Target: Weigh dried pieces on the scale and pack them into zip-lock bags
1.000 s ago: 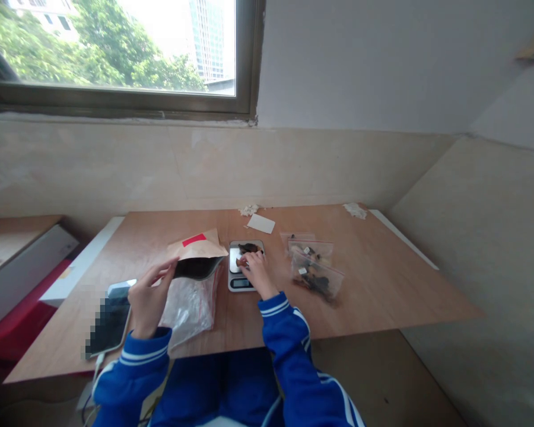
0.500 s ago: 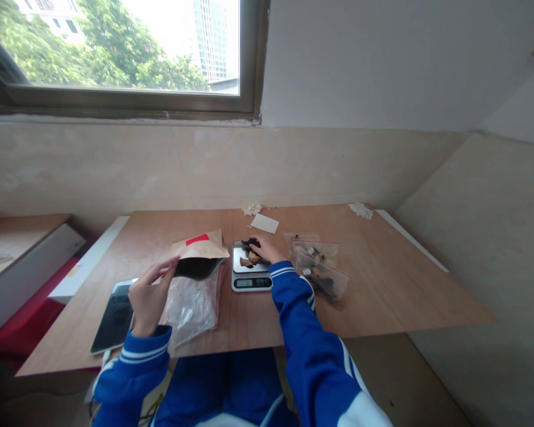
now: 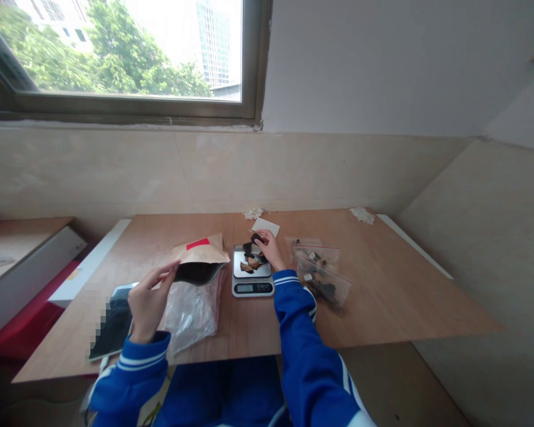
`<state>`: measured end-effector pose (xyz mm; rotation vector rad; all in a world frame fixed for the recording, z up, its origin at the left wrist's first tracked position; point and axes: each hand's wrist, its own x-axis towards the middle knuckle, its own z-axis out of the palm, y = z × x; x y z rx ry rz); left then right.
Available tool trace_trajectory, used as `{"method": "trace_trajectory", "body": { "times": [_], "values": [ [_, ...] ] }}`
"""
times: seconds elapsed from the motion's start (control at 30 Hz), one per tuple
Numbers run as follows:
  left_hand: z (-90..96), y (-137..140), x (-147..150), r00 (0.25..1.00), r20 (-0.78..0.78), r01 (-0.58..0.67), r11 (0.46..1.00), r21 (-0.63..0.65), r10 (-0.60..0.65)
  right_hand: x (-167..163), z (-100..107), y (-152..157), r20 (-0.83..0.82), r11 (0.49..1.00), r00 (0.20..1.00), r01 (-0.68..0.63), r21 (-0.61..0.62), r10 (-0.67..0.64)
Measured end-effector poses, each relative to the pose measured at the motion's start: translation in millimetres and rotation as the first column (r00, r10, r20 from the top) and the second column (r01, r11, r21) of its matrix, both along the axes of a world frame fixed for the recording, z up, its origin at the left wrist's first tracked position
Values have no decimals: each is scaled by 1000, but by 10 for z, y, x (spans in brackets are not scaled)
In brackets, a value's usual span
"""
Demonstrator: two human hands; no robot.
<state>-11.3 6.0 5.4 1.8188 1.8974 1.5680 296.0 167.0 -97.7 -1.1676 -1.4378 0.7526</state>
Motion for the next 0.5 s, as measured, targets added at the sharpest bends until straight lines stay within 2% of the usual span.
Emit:
{"method": "trace_trajectory", "body": {
  "times": [0.13,0.33,0.5],
  "values": [
    [-8,3,-2,1000,2,-4,1000,5,4,2,51,5,64,998,996,-55,-1,55],
    [-8,-7,-11,1000,9,3,1000,-14,-3,81,-20,42,85,998,994,66,-5,-66],
    [-9,-7,1,1000,25,1,1000,-25,0,52,-78,58,158,998,987,43,-47,-35]
  ]
}}
